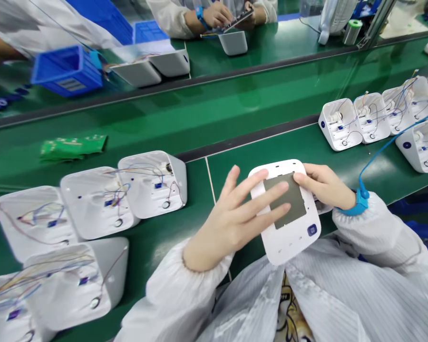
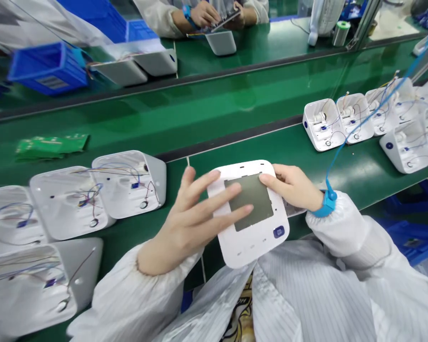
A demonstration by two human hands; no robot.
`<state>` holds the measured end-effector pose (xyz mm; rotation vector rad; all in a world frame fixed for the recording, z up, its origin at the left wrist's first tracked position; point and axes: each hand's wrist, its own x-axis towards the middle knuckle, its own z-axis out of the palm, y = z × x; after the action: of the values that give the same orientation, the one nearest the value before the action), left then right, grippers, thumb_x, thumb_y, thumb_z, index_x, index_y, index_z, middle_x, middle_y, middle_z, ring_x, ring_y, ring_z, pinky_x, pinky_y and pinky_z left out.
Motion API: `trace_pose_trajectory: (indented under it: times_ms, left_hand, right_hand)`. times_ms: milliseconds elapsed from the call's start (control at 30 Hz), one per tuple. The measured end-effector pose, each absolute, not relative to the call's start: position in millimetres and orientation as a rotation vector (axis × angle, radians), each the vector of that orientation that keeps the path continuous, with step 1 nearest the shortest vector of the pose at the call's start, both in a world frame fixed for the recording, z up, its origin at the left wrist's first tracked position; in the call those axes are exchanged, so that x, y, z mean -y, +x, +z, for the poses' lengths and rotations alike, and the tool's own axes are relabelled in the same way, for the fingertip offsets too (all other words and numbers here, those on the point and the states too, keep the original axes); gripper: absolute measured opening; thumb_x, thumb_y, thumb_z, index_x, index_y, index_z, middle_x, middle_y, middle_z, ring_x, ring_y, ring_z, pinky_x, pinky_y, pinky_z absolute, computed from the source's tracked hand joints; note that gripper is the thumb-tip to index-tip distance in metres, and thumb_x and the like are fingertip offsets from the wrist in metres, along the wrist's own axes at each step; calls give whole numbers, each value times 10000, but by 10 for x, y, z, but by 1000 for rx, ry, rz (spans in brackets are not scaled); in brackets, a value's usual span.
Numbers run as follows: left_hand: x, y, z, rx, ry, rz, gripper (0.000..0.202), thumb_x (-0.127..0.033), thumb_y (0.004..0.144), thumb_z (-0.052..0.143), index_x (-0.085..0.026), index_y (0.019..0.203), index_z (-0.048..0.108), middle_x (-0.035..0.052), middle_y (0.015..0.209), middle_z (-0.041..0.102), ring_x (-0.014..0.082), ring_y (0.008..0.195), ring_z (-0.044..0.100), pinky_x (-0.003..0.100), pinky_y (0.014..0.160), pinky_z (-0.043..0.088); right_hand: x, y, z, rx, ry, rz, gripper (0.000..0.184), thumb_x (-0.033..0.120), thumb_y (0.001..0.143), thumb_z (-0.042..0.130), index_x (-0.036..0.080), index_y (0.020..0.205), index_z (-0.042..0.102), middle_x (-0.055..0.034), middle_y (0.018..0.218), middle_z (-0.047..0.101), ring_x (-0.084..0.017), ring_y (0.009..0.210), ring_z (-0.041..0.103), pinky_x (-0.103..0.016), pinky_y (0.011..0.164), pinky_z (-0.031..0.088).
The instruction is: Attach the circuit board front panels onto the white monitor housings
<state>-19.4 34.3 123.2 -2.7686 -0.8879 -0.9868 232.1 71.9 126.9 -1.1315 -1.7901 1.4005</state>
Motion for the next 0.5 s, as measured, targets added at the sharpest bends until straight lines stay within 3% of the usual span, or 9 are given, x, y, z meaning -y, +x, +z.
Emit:
trace_pose_trajectory:
  times_ms: [100, 200, 233, 300, 367, 433, 500]
  left_hand:
    - [-474, -259, 1111, 1243, -2589, -1204, 438, -177, 991, 510, -362, 1387, 542, 36, 1501, 535, 260, 1442, 439, 533, 1191, 358]
    - [-483, -179, 1014, 1581, -2723, -1299, 502, -418, 1028, 425, -286, 1512, 395, 113, 1532, 487, 300, 1401, 485, 514, 1135, 431]
    - [-453, -107, 981, 1635, -2821, -1228, 637, -542, 988, 457, -257, 1545, 333, 148, 1560, 439, 340, 1417, 454, 545, 1133, 420]
    - [-372, 67, 907, 1715, -2901, -1049, 1100, -748, 768, 638, -185, 1593, 175, 245, 1633, 239, 466, 1464, 315, 646, 1118, 373]
    - [-311, 208, 826, 1814, -2831, -1037, 1332, -737, 638, 762, -148, 1601, 55, 303, 1630, 140, 527, 1465, 241, 701, 1093, 345]
    - [-305, 270, 748, 1780, -2839, -1157, 1255, -646, 707, 759, -171, 1602, 19, 287, 1592, 221, 490, 1448, 283, 689, 1094, 344]
    - [-344, 271, 680, 1621, -2925, -1338, 1116, -616, 785, 693, -214, 1603, 50, 238, 1541, 320, 434, 1411, 353, 657, 1104, 352]
  right_hand:
    - [-667, 2276, 1295, 1471, -1117, 1474, 289, 473, 885, 649, 191, 931, 605, -6, 771, 688, -147, 637, 636, -263, 543, 492]
    - [-563, 2217, 1301, 1311, -1149, 1408, 297, 435, 851, 708, 219, 951, 530, 25, 724, 659, -130, 584, 614, -253, 518, 481]
    - [-532, 2197, 1300, 1290, -1151, 1407, 317, 436, 848, 714, 226, 973, 512, 32, 720, 655, -127, 570, 608, -251, 509, 477]
    - [-502, 2178, 1298, 1305, -1123, 1428, 365, 463, 850, 712, 237, 1024, 484, 42, 716, 654, -127, 557, 609, -249, 500, 477]
    - [-533, 2204, 1305, 1438, -1063, 1433, 365, 523, 894, 644, 231, 1052, 491, 39, 711, 655, -133, 573, 624, -253, 516, 480]
    - [-624, 2269, 1314, 1649, -1049, 1324, 347, 545, 990, 463, 210, 1036, 543, 11, 736, 670, -140, 623, 646, -264, 564, 485]
    - [-749, 2332, 1301, 1921, -1151, 1043, 389, 466, 1052, 330, 192, 986, 597, -25, 798, 691, -153, 700, 655, -280, 633, 479]
